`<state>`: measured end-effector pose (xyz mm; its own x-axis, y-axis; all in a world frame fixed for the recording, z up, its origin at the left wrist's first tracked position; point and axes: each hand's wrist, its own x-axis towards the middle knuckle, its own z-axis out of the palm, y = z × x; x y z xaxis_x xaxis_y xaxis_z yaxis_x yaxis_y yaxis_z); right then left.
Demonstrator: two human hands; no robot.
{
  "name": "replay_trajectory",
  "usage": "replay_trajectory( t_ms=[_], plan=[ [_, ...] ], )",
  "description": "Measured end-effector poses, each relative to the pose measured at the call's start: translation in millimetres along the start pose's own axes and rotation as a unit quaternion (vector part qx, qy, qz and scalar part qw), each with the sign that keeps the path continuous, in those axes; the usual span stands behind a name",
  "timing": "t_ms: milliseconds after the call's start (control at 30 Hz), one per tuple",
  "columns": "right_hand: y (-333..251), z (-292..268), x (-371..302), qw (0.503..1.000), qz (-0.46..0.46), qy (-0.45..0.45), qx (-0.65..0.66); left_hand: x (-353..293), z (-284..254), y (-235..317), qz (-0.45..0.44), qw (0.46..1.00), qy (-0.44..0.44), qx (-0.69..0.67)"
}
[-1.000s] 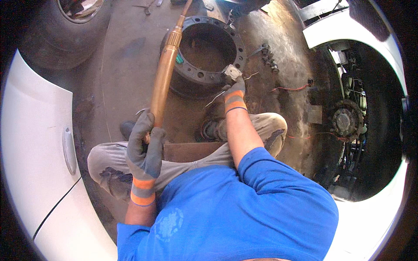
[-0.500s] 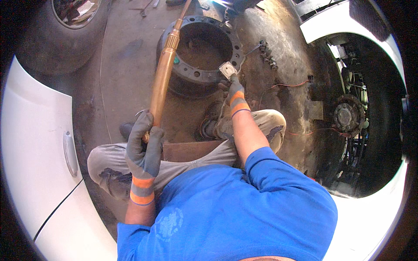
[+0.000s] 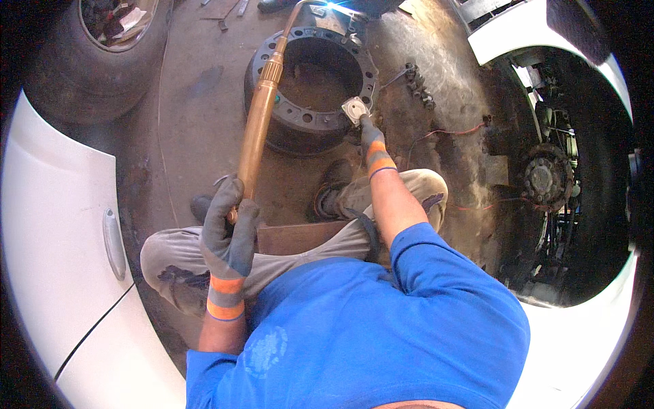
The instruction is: The person sits on the floor and uses a welding torch to attach a small metal plate to a large circular metal component. They adjust the torch and feed a welding rod into the joint, creating bright sparks and molten metal.
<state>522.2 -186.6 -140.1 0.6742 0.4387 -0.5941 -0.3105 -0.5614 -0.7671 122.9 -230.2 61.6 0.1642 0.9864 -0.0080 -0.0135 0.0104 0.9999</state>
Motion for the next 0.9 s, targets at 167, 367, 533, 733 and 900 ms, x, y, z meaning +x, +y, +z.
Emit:
replay_trajectory(
  t_ms=[167, 367, 533, 733, 900],
  plan=[
    [-4, 1, 9, 1.000, -0.012, 0.006, -0.014, -1, 0, 6, -0.041, 0.999, -0.002, -0.022],
    [-5, -3, 13, 0.999, -0.017, 0.015, -0.027, 0, -2, -1, 0.025, 0.999, -0.007, 0.019],
    [-2, -2, 21, 0.999, -0.024, 0.025, -0.015, 1, -1, 4, 0.016, 0.999, -0.010, 0.026],
    [23, -4, 57, 0.998, -0.050, 0.042, 0.025, 4, -1, -7, 0.063, 0.997, -0.022, 0.032],
    [43, -23, 86, 0.993, -0.075, 0.041, 0.080, 3, 4, 8, -0.040, 0.998, -0.035, -0.037]
  ],
)
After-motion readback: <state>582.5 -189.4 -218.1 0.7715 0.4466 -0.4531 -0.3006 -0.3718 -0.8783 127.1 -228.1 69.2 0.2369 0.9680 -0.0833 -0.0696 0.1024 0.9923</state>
